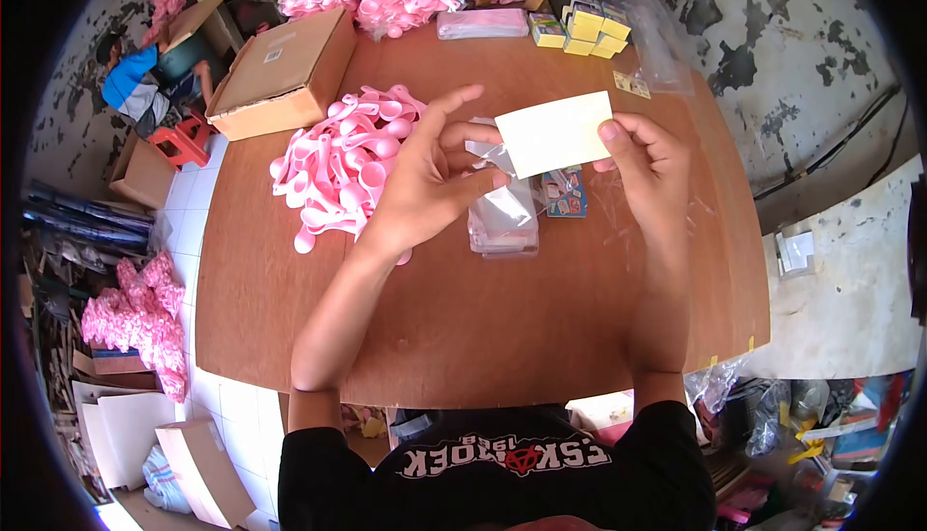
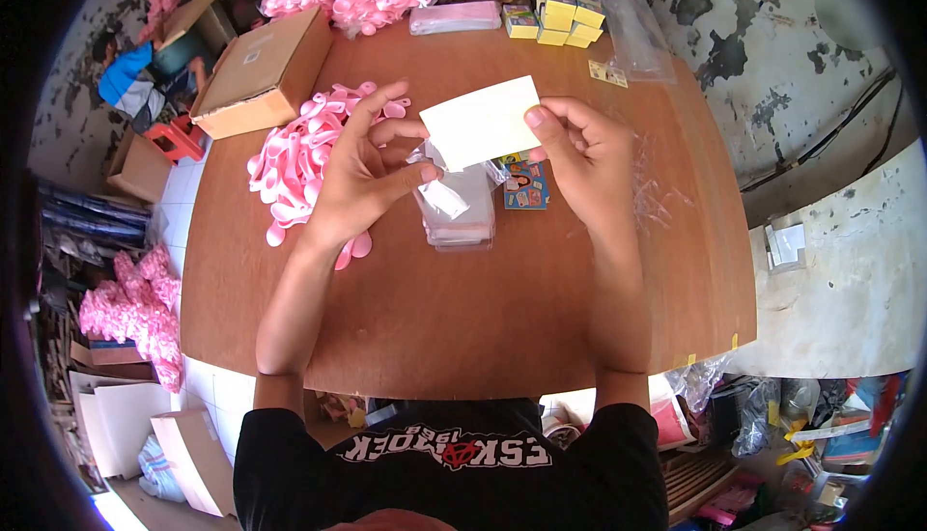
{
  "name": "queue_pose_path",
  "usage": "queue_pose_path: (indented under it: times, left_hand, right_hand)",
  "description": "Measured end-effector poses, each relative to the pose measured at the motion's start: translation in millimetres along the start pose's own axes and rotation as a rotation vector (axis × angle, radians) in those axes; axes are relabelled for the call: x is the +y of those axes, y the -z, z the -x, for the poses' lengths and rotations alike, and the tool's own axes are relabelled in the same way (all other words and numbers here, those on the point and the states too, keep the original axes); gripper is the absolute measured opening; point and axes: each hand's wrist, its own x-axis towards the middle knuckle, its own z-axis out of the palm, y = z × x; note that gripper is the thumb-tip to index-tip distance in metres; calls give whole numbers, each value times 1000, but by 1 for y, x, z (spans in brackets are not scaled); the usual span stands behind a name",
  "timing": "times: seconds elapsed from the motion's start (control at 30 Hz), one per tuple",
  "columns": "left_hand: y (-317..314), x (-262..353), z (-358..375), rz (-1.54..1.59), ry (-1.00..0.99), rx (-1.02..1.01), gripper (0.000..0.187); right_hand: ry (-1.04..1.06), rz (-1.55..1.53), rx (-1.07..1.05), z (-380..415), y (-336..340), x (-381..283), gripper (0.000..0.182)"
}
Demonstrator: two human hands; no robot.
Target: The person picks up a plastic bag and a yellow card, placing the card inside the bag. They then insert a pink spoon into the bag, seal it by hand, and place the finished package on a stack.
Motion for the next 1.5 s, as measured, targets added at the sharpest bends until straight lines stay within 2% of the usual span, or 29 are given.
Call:
queue_pose_path:
  times: [0.1,0.27,0.33,0.67,0.9,1.0,1.07,1.3,1.4,1.47,1.5]
  left_hand:
    - [-2,2,0,12,7,6,79]
    - [-6,4,0,-11,5,5,80]
    - [-3,5,0,-29,0,53,80]
    - [-8,5,1,-4,20,12,78]
    - [-8,7,1,-11,126,31,67]
    - [-6,8,2,-40,114,42,62]
    - [-4,10,2,-77,119,16,58]
    - [-11,6,6,-85,143,-78,60]
    - [-11,8,5,-63,120,-84,56]
    - [-9,9,4,-197,84,-174,35]
    - [-8,11,5,-161,146,-194,25]
  right_hand:
    - [-10,-22,78,1,-2,-3,23]
    - [-109,-43,17,0,-2,1,27]
    - [-116,-54,13,0,-1,2,27]
    - [-163,-93,36,3,-4,0,26]
    - [-136,-62,-29,1,4,3,22]
    - [-125,-32,-97,1,15,2,21]
    - [-68,102,-234,2,23,-3,20]
    - [-116,149,-452,7,6,-7,19]
    - [-102,109,-413,8,2,-8,17]
    - [-103,44,-338,10,-3,-5,15]
    - [-100,-18,-260,10,-5,-4,12]
